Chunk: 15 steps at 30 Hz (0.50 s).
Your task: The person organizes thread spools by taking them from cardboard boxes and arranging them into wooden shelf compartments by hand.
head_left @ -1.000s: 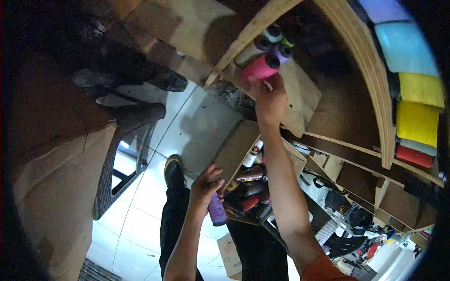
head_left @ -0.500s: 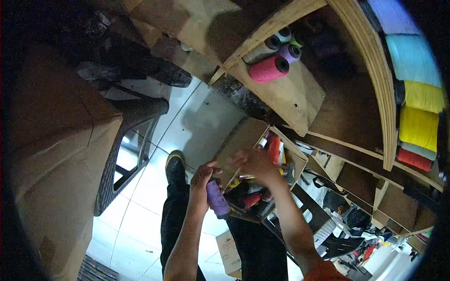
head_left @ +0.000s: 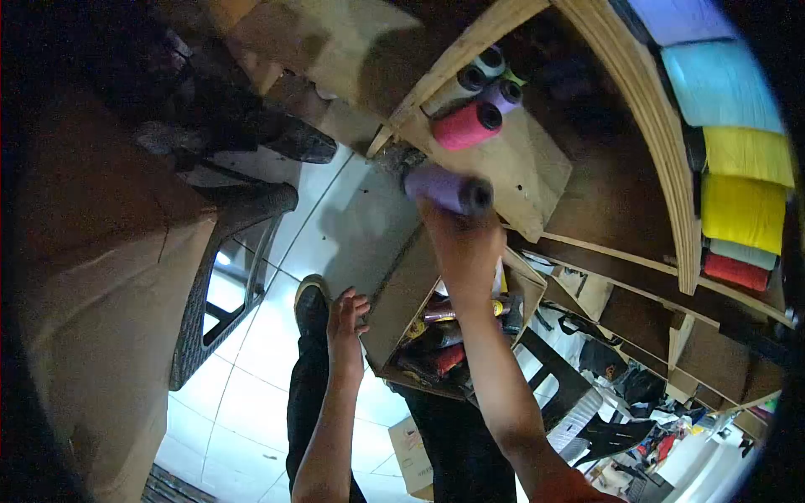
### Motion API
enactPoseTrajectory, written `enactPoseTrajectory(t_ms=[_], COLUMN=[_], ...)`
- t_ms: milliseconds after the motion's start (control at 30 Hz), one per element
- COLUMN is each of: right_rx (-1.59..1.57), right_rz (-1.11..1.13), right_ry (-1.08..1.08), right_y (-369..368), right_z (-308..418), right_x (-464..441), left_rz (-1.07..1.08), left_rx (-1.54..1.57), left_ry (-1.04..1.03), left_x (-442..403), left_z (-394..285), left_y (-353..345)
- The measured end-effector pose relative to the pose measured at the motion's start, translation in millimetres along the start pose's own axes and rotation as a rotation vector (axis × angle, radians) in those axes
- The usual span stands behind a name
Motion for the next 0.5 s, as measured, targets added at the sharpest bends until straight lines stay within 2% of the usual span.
enactPoseTrajectory(t_ms=[200,300,500], right_rx=[-0.017,-0.105,-0.141], right_rz=[-0.282,-0.329,-0.379], right_ry=[0.088,-0.024,-0.047], right_y=[-46.8,-54.1,-62.2], right_z=[11.4,8.9,11.8], right_x=[-57.3,-56.7,-54.1], left_rz=[0.041,0.033,0.04], left_rx=[0.089,0.168,0.156], left_ry=[0.023,-0.014,0.011], left_x=[1.6,3.9,2.4], left_z=[0.9,-5.3,-3.9], left_y=[1.8,6.0,8.5])
Point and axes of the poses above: each hand's wrist, its own x-axis away from the middle knuckle, its own y-axis out of the back of the hand, z = x × y, the point moved 5 cm from there along -x, towards the middle knuckle, and after that the axes turned 12 degrees about -y, right-handed, at the moved point
